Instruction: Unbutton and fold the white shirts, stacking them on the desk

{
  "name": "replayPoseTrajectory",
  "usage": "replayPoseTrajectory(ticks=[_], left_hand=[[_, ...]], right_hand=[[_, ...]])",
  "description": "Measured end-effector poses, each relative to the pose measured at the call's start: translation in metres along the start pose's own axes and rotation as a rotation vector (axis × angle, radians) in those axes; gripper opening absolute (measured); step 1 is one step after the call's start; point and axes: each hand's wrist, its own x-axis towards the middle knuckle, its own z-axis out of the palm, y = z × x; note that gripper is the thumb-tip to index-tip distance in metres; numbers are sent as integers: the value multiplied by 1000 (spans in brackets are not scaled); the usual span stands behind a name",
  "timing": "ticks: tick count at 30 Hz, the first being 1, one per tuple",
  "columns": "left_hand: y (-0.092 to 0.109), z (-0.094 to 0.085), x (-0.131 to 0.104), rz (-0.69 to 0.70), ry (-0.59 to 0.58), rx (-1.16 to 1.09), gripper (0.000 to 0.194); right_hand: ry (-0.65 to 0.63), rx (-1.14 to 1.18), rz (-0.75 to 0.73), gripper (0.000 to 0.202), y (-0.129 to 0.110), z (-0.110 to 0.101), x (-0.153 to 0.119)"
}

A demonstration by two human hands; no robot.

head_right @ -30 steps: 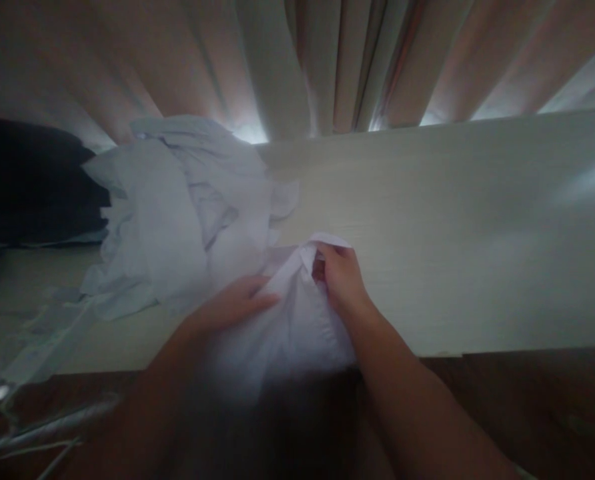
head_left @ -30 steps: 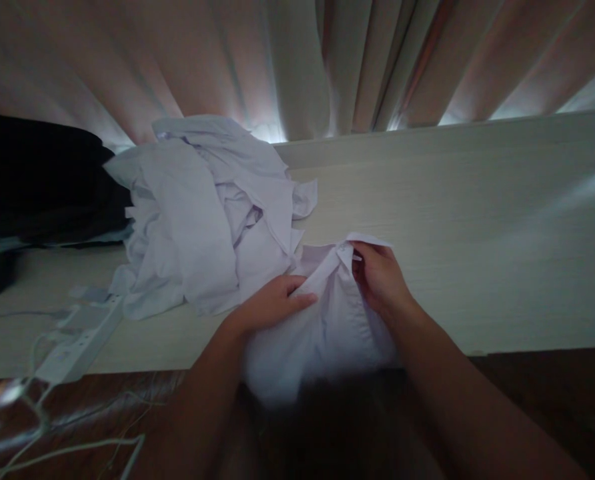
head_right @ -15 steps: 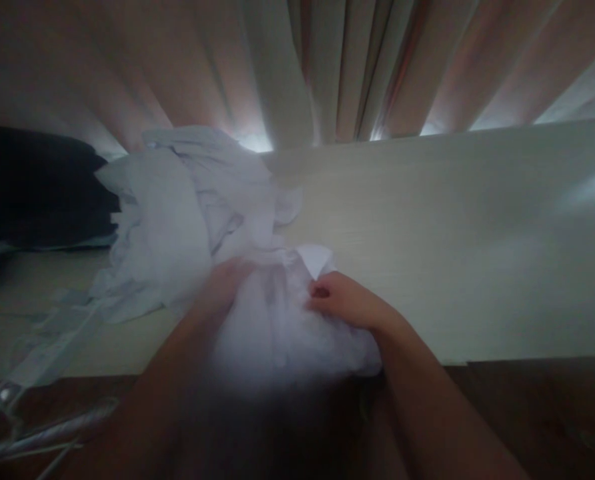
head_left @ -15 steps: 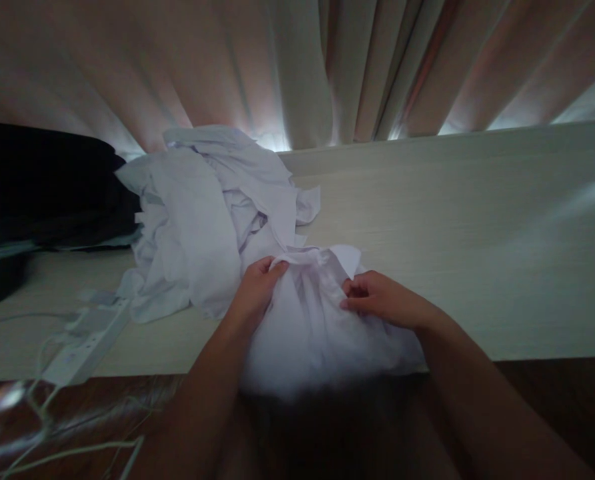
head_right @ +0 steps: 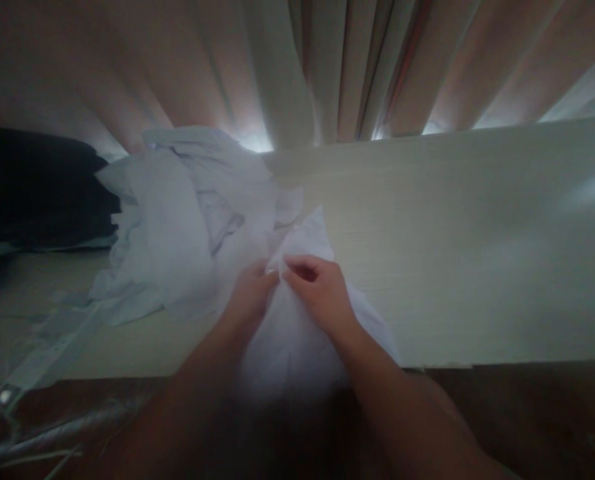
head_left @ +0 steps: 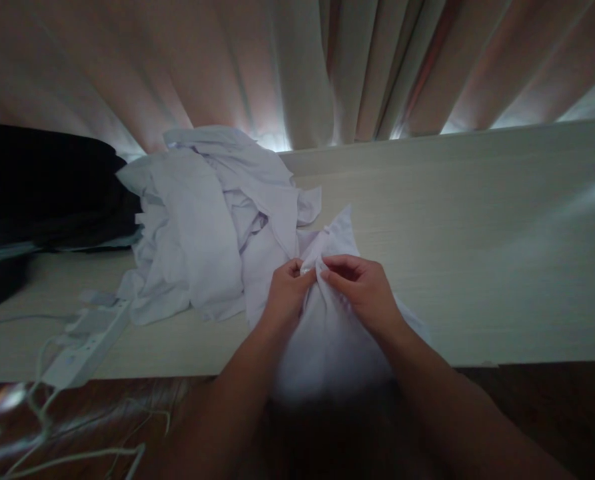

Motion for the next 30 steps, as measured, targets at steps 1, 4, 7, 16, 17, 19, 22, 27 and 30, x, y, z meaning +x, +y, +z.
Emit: replayPoseTrajectory(ticks=[1, 4, 7, 16, 17, 19, 22, 27, 30], left_hand=[[-2, -6, 1, -31, -40, -64, 30], [-2, -25, 1, -137, -180, -235, 28], [5, -40, -1, -165, -276, -263, 22], [19, -26, -14, 34, 19, 133, 15], [17, -23, -15, 54, 23, 163, 17], [13, -20, -16, 79, 16, 204, 20], [14, -21, -17, 94, 5, 228, 17], [16, -28, -17, 119, -33, 287, 15], [15, -30, -17, 140, -16, 334, 16]], right_hand=[[1, -39, -12, 25, 2, 2, -1], [5, -70, -21, 22, 3, 3, -2], [11, -34, 8, 22, 2, 2, -2], [107, -138, -68, 22, 2, 10, -9], [133, -201, -100, 20, 1, 12, -11], [158, -300, -156, 17, -1, 15, -13], [160, -333, -166, 17, -1, 16, -13], [134, -298, -123, 19, 1, 15, -12], [115, -295, -126, 19, -1, 15, -13]])
